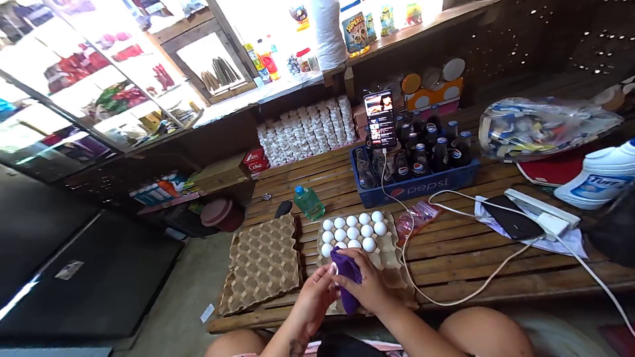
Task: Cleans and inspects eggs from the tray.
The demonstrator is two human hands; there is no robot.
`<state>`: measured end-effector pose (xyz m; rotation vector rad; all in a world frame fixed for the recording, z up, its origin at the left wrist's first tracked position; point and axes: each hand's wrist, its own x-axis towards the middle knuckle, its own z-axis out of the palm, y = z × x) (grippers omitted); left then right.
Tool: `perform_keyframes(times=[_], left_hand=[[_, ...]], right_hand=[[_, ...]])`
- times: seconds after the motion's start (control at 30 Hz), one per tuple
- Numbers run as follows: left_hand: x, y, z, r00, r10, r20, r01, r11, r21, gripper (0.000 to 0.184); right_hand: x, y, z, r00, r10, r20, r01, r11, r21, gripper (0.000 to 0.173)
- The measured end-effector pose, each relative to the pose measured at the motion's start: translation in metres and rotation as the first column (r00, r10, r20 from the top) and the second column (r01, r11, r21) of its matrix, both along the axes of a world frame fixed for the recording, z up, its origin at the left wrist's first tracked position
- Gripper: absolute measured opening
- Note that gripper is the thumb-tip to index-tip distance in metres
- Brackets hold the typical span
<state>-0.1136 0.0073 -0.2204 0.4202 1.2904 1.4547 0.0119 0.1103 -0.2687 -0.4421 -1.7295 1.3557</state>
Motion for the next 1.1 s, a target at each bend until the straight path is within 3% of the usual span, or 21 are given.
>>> perform_keyframes(times=[0.17, 0.23, 0.33, 0.4, 0.57, 0.67, 0.77, 0.83, 1.03, 1.1], left_hand=[[-0.006, -0.003, -0.005, 0.992, -0.126, -0.017, 0.125, 0.989, -0.073, 0.025], [-0.005, -0.003, -0.004, 0.995, -0.099, -0.013, 0.099, 0.994, -0.055, 0.023], [0.001, 0.001, 0.001, 1.0, -0.028, 0.004, 0.028, 0.999, 0.017, 0.027], [0.002, 0.002, 0.003, 1.0, 0.009, 0.007, -0.01, 1.0, 0.027, 0.03], [0.001, 0.001, 0.0, 1.0, 0.016, -0.016, -0.016, 1.0, 0.012, 0.021], [0.0, 0.001, -0.001, 1.0, 0.004, -0.027, -0.004, 1.0, -0.003, 0.022], [-0.001, 0.0, -0.002, 0.998, -0.061, -0.032, 0.06, 0.998, -0.02, 0.023], [0.0, -0.001, -0.002, 0.997, -0.078, -0.022, 0.077, 0.997, -0.011, 0.026], [0.004, 0.002, 0.001, 0.997, 0.061, 0.039, -0.062, 0.998, 0.024, 0.029], [0.003, 0.002, 0.0, 0.997, 0.068, 0.024, -0.068, 0.998, -0.002, 0.03]], right_hand=[[0.003, 0.007, 0.006, 0.998, -0.062, -0.02, 0.057, 0.984, -0.168, 0.044], [0.002, 0.005, 0.003, 0.997, -0.062, -0.035, 0.057, 0.989, -0.14, 0.05], [0.001, -0.001, 0.0, 0.999, -0.006, -0.034, 0.004, 0.998, -0.064, 0.073], [0.0, -0.005, -0.002, 1.0, 0.005, -0.008, -0.005, 1.0, -0.005, 0.076], [-0.002, -0.002, -0.005, 0.999, -0.033, 0.004, 0.032, 0.992, 0.125, 0.051], [-0.002, -0.002, -0.004, 0.996, -0.082, -0.018, 0.082, 0.996, -0.022, 0.041], [0.0, 0.003, 0.003, 0.997, -0.072, -0.021, 0.064, 0.964, -0.259, 0.042], [0.001, 0.004, 0.007, 0.996, -0.075, -0.046, 0.057, 0.948, -0.312, 0.044], [-0.003, -0.003, -0.003, 0.998, 0.014, -0.065, -0.019, 0.997, -0.081, 0.06], [-0.002, -0.002, -0.004, 0.999, 0.009, -0.037, -0.012, 0.998, -0.064, 0.056]])
